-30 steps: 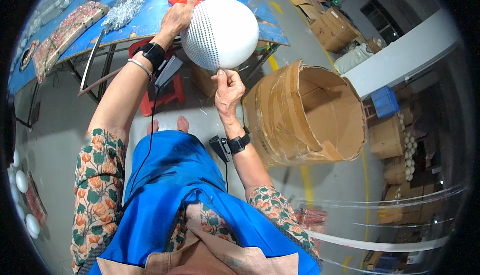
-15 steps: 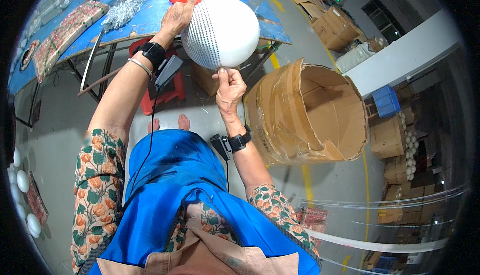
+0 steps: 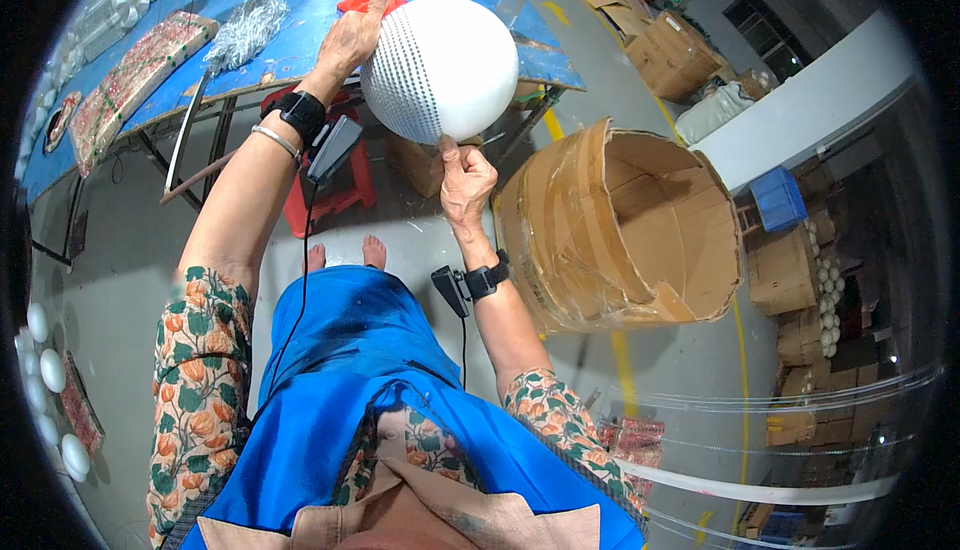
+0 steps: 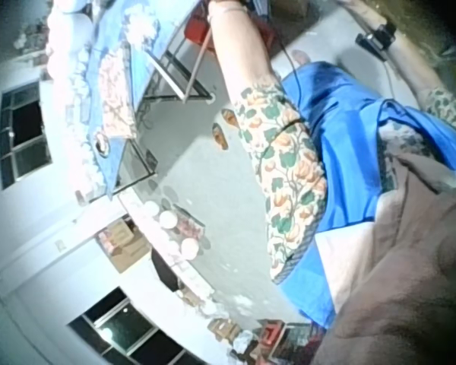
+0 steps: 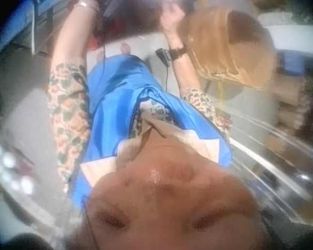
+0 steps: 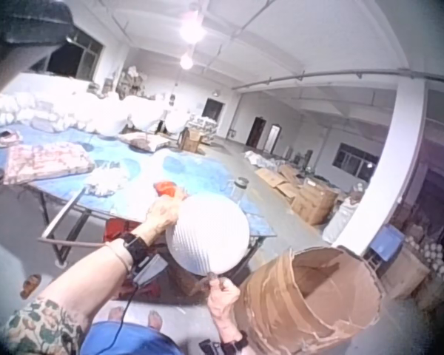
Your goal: Threading a bead chain through a white plastic spherical vent cover and securing it.
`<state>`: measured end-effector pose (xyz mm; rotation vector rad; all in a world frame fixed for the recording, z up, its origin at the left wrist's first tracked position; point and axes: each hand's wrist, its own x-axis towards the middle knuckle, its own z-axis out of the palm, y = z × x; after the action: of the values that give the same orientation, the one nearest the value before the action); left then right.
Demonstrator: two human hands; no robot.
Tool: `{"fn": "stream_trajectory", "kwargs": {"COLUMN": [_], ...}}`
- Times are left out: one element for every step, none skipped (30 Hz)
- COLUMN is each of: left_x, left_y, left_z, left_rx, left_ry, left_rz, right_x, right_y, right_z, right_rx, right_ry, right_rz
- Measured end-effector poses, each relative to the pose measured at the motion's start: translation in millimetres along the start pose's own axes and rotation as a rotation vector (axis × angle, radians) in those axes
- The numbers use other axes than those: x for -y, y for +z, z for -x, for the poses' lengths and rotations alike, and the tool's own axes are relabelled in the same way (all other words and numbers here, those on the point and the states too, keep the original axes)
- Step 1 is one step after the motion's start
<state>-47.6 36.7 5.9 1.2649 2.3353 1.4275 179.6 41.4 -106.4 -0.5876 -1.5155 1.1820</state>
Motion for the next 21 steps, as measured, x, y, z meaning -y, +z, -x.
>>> {"fn": "stream_trajectory", "kwargs": {"left_x": [2.1, 4.4, 4.5, 4.4, 4.3, 3.7, 2.7, 4.7, 7.6, 10.4, 13.2, 13.5, 14.1, 14.6, 13.5, 12.5, 11.6, 10.2, 9.5, 9.2, 10.6], "left_y": [0.5, 1.1, 1.9, 2.5, 3.6, 3.8, 3.3, 4.4, 5.5, 6.4, 7.3, 7.1, 7.1, 8.2, 9.6, 10.8, 11.3, 11.3, 10.6, 9.4, 9.1], "left_z": [-1.0, -1.7, -2.0, -2.4, -2.3, -1.0, -0.1, -2.8, -6.5, -10.5, -14.4, -15.7, -16.5, -16.5, -16.3, -16.2, -16.7, -16.1, -15.4, -14.9, -15.9], "left_rx": [-0.025, -0.027, -0.034, -0.042, -0.041, -0.043, -0.045, -0.045, -0.047, -0.049, -0.053, -0.05, -0.048, -0.048, -0.087, -0.126, -0.127, -0.117, -0.106, -0.105, -0.077], "left_ry": [0.019, 0.018, 0.012, 0.007, 0.008, 0.002, -0.003, -0.003, -0.019, -0.035, -0.036, -0.041, -0.048, -0.05, -0.057, -0.066, -0.068, -0.088, -0.109, -0.112, -0.083], "left_rz": [0.002, 0.001, 0.007, 0.014, 0.015, 0.007, -0.001, 0.002, 0.009, 0.016, 0.02, 0.015, 0.011, 0.016, 0.016, 0.016, 0.021, 0.015, 0.009, 0.011, 0.014], "right_x": [-0.2, 0.2, 0.4, -0.4, -1.9, -1.8, -0.7, 1.2, 3.5, 6.1, 8.9, 10.7, 10.9, 10.7, 10.9, 11.4, 12.0, 11.7, 11.3, 11.1, 11.3], "right_y": [0.5, 1.1, 1.2, 1.2, 1.3, 2.4, 3.1, 3.5, 4.6, 6.4, 8.6, 9.4, 9.3, 9.2, 9.4, 9.4, 9.4, 9.1, 9.1, 9.3, 9.5], "right_z": [0.4, 0.8, 0.7, 0.8, 1.0, 0.9, 1.1, 1.8, 2.4, 2.9, 3.5, 3.8, 3.6, 3.3, 2.4, 1.7, 1.1, 1.1, 1.1, 0.9, 1.1], "right_rx": [0.002, 0.007, 0.008, 0.007, -0.009, -0.023, -0.023, -0.011, 0.003, 0.005, 0.011, 0.014, 0.016, 0.012, 0.009, 0.011, 0.006, 0.0, 0.002, 0.001, 0.001], "right_ry": [0.001, -0.019, -0.039, -0.038, -0.067, -0.096, -0.098, -0.079, -0.061, -0.064, -0.082, -0.098, -0.099, -0.098, -0.098, -0.1, -0.09, -0.08, -0.078, -0.08, -0.082], "right_rz": [-0.001, 0.002, 0.005, 0.006, 0.018, 0.029, 0.03, 0.009, -0.014, -0.013, -0.032, -0.05, -0.046, -0.05, -0.055, -0.051, -0.037, -0.023, -0.02, -0.024, -0.03]}}
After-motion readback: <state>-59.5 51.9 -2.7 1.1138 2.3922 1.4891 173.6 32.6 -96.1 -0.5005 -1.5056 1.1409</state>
